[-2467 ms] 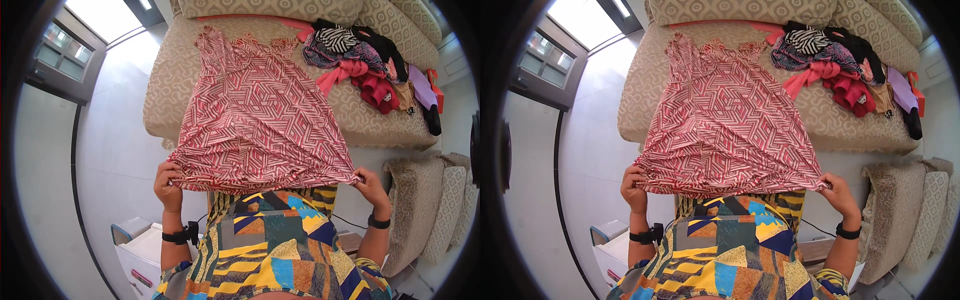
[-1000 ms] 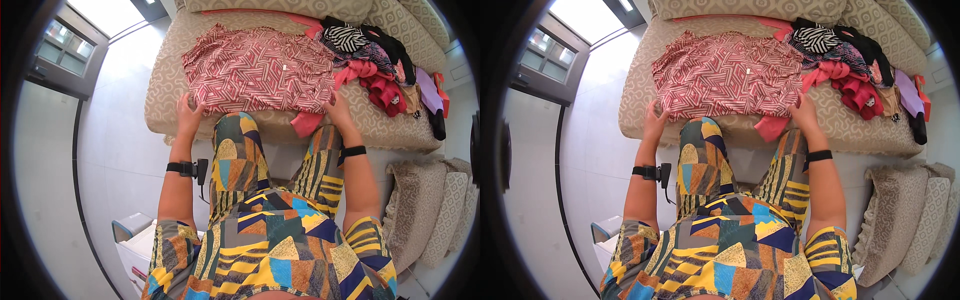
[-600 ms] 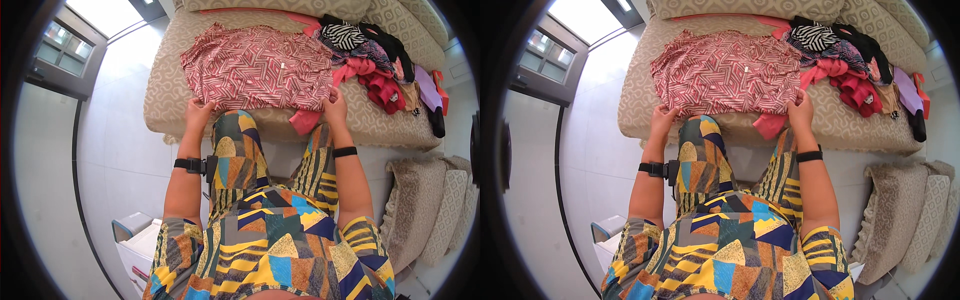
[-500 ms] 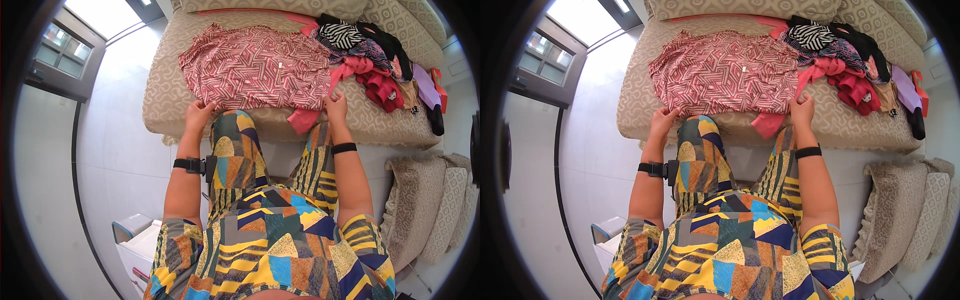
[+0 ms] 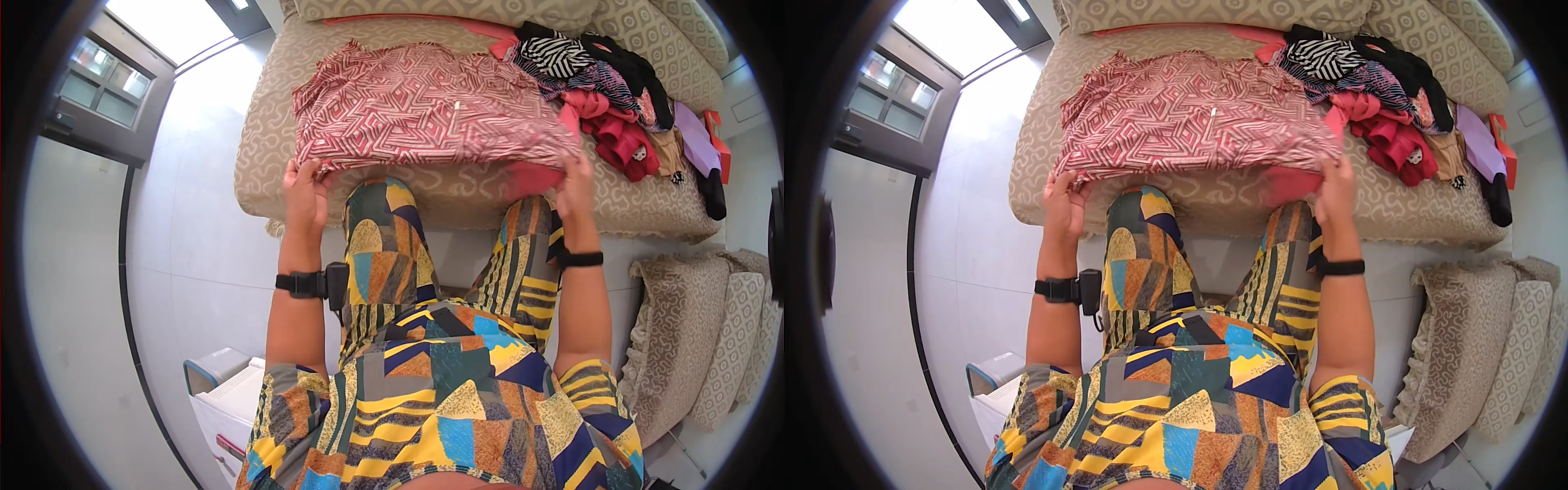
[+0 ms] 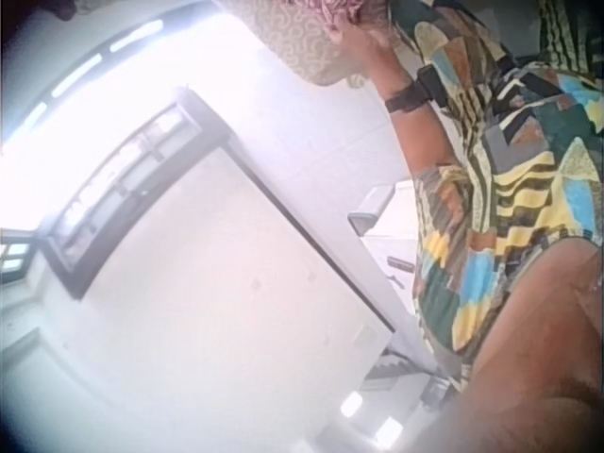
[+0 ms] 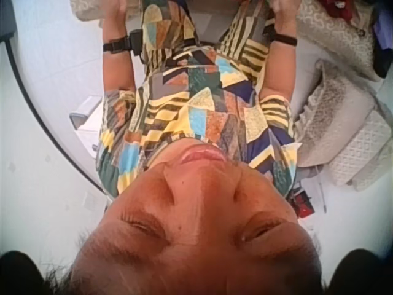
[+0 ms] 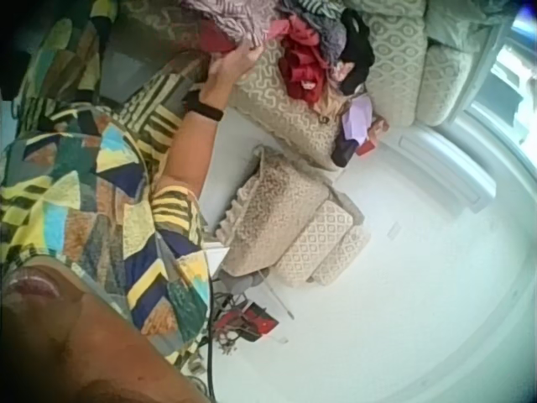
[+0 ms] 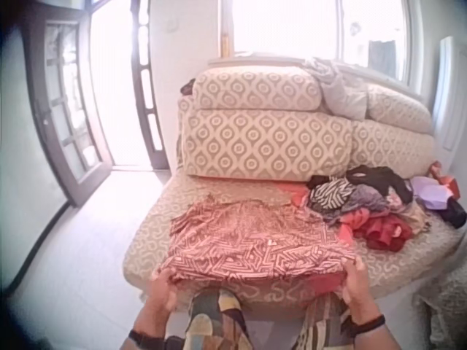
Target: Folding multiple pieces of clothing on a sofa.
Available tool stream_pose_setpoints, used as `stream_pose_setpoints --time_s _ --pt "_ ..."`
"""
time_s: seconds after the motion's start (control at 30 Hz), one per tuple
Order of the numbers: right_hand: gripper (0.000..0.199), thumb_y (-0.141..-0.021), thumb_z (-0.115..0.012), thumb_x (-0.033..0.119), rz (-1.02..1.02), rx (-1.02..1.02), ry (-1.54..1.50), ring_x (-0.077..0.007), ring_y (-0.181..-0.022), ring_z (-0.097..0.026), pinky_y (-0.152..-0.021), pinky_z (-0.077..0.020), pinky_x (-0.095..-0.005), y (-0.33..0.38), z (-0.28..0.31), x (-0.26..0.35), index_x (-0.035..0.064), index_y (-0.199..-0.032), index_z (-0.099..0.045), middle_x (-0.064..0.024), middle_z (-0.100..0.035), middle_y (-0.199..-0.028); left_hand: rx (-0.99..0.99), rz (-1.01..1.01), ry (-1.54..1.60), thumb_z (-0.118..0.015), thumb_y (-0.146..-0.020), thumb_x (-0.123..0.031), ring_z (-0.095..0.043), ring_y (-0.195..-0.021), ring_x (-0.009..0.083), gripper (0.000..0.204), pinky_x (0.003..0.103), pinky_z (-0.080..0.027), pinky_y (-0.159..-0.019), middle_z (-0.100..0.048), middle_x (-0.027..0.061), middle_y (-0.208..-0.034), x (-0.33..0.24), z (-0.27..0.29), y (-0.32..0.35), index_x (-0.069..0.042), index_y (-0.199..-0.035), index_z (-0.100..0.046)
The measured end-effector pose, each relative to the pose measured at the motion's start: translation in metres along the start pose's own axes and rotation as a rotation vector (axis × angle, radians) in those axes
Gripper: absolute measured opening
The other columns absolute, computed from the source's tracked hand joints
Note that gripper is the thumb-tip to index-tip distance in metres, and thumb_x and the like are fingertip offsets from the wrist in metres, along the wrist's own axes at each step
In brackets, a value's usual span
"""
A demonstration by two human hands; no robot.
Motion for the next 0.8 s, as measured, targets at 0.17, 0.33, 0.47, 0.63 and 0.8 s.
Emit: stream_pose_setpoints --time_s 0.17,0.33,0.47,0.63,0.8 --pt "0.015 -0.095 -0.054 0.010 0.098 -0.135 -0.108 -0.0185 -0.092 -0.063 -0.080 -0.0537 -0.0336 0.036 0.038 0.027 0.0021 -0.108 -0.054 -0.0091 -0.063 -0.103 0.050 0.030 0.090 -0.053 -0.087 0.000 -0.064 -0.095 0.0226 0.028 0.045 -0.054 -0.091 -0.063 0.0103 -0.107 -0.002 0.029 0.030 0.000 -0.116 -0.053" --pt "0.011 -0.096 -0.055 0.011 -0.157 -0.114 -0.139 -0.0165 -0.084 -0.063 -0.074 -0.0534 -0.0314 0.058 0.067 0.008 0.0035 -0.104 -0.054 -0.0073 -0.063 -0.096 -0.106 0.162 0.247 -0.052 -0.085 0.001 -0.062 -0.104 0.0251 0.034 0.041 -0.053 -0.093 -0.063 0.0113 -0.113 0.012 0.054 0.058 0.002 -0.120 -0.053" --pt "0.015 -0.096 -0.057 0.013 -0.165 -0.075 0.045 -0.0165 -0.087 -0.064 -0.077 -0.0524 -0.0306 0.052 0.079 0.002 0.0040 -0.108 -0.055 -0.0060 -0.065 -0.099 -0.079 0.211 0.273 -0.053 -0.084 0.004 -0.063 -0.100 0.0243 0.033 0.038 -0.054 -0.089 -0.063 0.0127 -0.110 0.013 0.047 0.064 0.004 -0.117 -0.053" --pt "0.019 -0.094 -0.058 0.010 -0.096 -0.138 0.025 -0.0181 -0.090 -0.064 -0.082 -0.0524 -0.0322 0.003 0.072 0.011 0.0001 -0.110 -0.056 -0.0089 -0.065 -0.101 -0.117 0.224 0.262 -0.053 -0.084 0.003 -0.063 -0.102 0.0254 0.035 0.040 -0.055 -0.090 -0.062 0.0130 -0.113 0.008 0.079 0.062 0.005 -0.119 -0.051" --pt "0.031 -0.092 -0.059 0.006 0.173 -0.165 -0.131 -0.0206 -0.102 -0.061 -0.091 -0.0499 -0.0358 -0.114 0.072 0.072 -0.0013 -0.122 -0.056 -0.0101 -0.064 -0.111 -0.229 0.222 0.285 -0.055 -0.084 0.002 -0.062 -0.104 0.0271 0.035 0.040 -0.055 -0.091 -0.062 0.0143 -0.115 0.001 0.107 0.073 0.005 -0.120 -0.052"
Point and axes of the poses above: each hand's wrist, its own y-axis away from the middle knuckle, its own z-axis out of the back of the hand, x = y × z, the point moved 5 cm from there along -y, towards the middle knuckle
